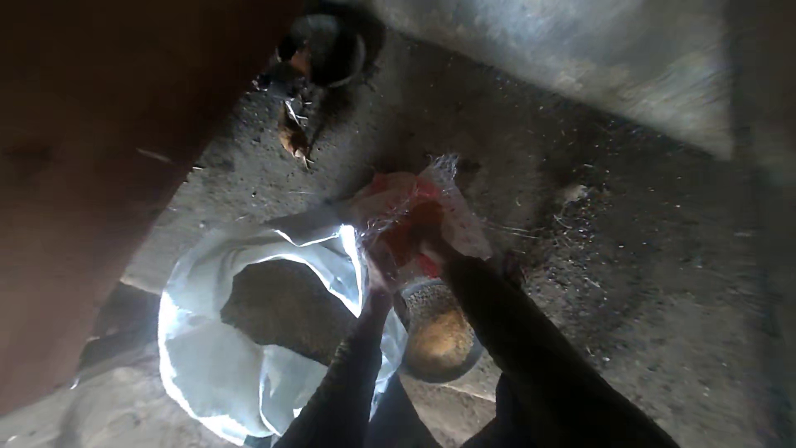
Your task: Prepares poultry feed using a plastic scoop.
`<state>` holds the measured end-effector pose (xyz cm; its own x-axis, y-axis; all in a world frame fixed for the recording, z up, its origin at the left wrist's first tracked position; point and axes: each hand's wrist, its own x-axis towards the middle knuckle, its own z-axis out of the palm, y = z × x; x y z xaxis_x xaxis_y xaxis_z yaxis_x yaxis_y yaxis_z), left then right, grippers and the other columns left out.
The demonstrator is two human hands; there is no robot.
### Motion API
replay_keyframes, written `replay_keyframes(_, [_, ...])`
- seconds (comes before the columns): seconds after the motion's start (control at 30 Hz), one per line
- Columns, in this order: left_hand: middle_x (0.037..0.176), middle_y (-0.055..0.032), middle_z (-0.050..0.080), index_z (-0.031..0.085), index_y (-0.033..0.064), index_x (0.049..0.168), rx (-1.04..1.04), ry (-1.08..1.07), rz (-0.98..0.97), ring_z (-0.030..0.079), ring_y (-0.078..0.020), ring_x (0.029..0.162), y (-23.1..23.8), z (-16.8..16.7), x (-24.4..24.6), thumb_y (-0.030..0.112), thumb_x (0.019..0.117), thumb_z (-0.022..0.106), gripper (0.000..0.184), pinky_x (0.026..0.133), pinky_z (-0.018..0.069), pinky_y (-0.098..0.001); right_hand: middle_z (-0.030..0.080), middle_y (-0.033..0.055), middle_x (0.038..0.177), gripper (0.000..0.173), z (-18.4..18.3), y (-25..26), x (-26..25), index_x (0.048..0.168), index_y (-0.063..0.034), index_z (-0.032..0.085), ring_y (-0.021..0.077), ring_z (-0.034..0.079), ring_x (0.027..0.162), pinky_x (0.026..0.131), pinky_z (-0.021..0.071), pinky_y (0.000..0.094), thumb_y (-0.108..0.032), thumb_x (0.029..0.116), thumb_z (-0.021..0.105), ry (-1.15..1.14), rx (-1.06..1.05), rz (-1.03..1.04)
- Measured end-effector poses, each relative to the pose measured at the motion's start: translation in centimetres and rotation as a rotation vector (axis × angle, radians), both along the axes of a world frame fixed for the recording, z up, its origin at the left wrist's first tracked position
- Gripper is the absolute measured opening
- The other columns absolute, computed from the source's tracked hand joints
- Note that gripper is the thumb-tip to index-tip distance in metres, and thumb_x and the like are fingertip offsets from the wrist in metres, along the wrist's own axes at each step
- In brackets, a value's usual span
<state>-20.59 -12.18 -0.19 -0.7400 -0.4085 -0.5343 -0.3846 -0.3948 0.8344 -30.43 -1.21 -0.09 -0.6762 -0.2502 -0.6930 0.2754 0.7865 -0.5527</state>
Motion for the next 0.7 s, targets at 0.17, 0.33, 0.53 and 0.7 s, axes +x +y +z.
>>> replay_keyframes(0.17, [0.135, -0.0139, 0.055, 0.037, 0.0031, 0.151, 0.039, -0.028, 0.028, 0.057, -0.014, 0.114, 0.3, 1.2, -0.1, 0.04, 0.1113, 0.006, 0.062, 0.096, 0.0507, -0.0331, 0.051, 0.0291, 0.146, 0.049, -4.1, 1.9, -0.1, 0.145, 0.0053, 0.051, 0.0421, 0.046, 0.139, 0.117, 0.0345, 0.0556, -0.023, 0.1048, 0.056, 0.043, 0.078, 0.056])
replay_keyframes(0.33, [0.09, -0.0003, 0.057, 0.052, 0.0101, 0.127, 0.135, -0.095, 0.09, 0.055, -0.0058, 0.071, 0.9, 1.4, -0.4, 0.042, 0.1118, 0.01, 0.055, 0.06, 0.0485, -0.0234, 0.049, 0.0281, 0.15, 0.049, -5.0, 2.8, -0.5, 0.149, 0.0019, 0.047, 0.0437, 0.046, 0.14, 0.115, 0.0356, 0.0589, -0.024, 0.1082, 0.048, -0.015, 0.22, 0.343])
replay_keyframes(0.53, [0.085, 0.0032, 0.055, 0.051, 0.0123, 0.124, 0.195, -0.113, 0.134, 0.054, -0.0014, 0.067, 1.6, 2.7, -1.0, 0.041, 0.1118, 0.007, 0.054, 0.058, 0.0475, -0.0196, 0.059, 0.0203, 0.139, 0.04, -7.3, 4.1, -0.5, 0.143, -0.0009, 0.053, 0.026, 0.059, 0.123, 0.106, 0.0472, 0.0398, -0.019, 0.1079, 0.051, -0.157, -0.055, 0.167])
replay_keyframes(0.7, [0.069, 0.0017, 0.056, 0.056, 0.0145, 0.11, 0.231, -0.158, 0.137, 0.053, -0.0068, 0.053, 1.5, 1.3, -1.2, 0.055, 0.1076, 0.003, 0.067, 0.045, 0.0464, -0.0243, 0.062, 0.021, 0.135, 0.043, -10.0, 9.0, 1.2, 0.137, 0.0024, 0.058, 0.0267, 0.061, 0.123, 0.106, 0.0483, 0.0384, -0.027, 0.1069, 0.05, 0.098, 0.013, -0.002])
